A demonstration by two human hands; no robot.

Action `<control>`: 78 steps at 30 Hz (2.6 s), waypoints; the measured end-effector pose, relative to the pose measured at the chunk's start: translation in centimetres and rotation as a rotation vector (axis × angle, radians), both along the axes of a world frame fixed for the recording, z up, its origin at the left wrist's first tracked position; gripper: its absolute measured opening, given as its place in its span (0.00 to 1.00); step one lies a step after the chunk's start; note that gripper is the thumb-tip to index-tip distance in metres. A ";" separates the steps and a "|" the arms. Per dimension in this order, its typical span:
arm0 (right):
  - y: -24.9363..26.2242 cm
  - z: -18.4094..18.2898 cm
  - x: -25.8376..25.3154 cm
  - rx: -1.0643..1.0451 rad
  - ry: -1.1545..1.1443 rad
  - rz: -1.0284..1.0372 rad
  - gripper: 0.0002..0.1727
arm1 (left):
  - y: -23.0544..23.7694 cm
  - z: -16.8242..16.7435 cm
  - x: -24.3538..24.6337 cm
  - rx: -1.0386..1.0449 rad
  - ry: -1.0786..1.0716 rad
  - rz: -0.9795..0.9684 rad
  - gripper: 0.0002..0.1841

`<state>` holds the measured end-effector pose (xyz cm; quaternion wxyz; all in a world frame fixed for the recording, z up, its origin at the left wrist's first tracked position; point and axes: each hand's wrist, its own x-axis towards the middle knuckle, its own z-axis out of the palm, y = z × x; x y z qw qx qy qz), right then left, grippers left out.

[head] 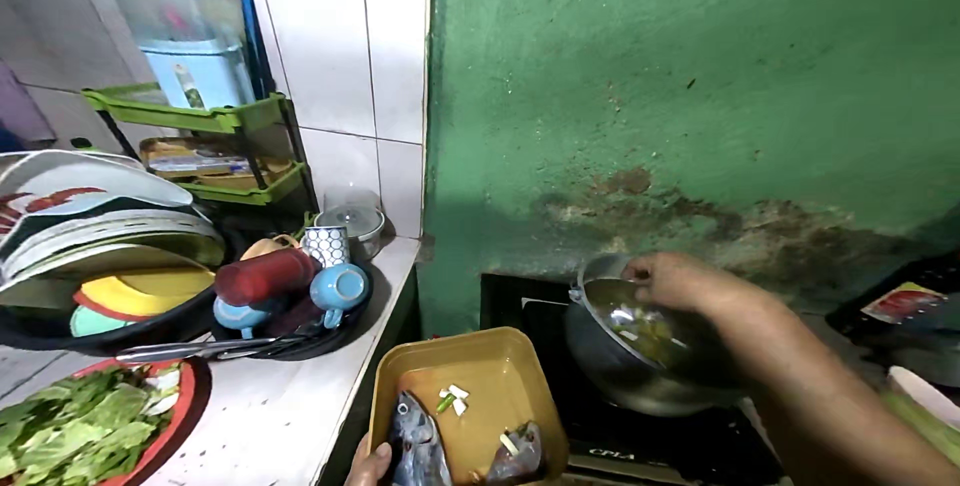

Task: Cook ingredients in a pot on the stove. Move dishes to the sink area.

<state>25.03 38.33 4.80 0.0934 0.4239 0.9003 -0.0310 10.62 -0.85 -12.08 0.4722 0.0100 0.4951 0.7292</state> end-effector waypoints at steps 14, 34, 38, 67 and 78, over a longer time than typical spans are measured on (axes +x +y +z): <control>-22.9 -5.2 -4.1 -0.333 0.025 0.665 0.13 | -3.8 -0.9 -2.3 -0.093 0.363 0.024 0.39; -25.6 -8.8 -7.1 -0.496 -0.264 0.519 0.24 | -5.4 -0.4 -4.1 -0.097 0.190 -0.075 0.33; -24.8 -9.6 -7.0 -0.477 -0.289 0.497 0.22 | -5.0 -1.0 -3.7 -0.083 0.170 -0.098 0.35; -19.4 -10.7 -4.7 -0.351 -0.072 0.464 0.25 | 0.5 -0.2 1.4 -0.124 0.303 -0.097 0.35; -17.6 -8.0 -2.4 -0.337 -0.101 0.455 0.24 | 2.8 0.6 3.4 -0.110 0.203 -0.126 0.32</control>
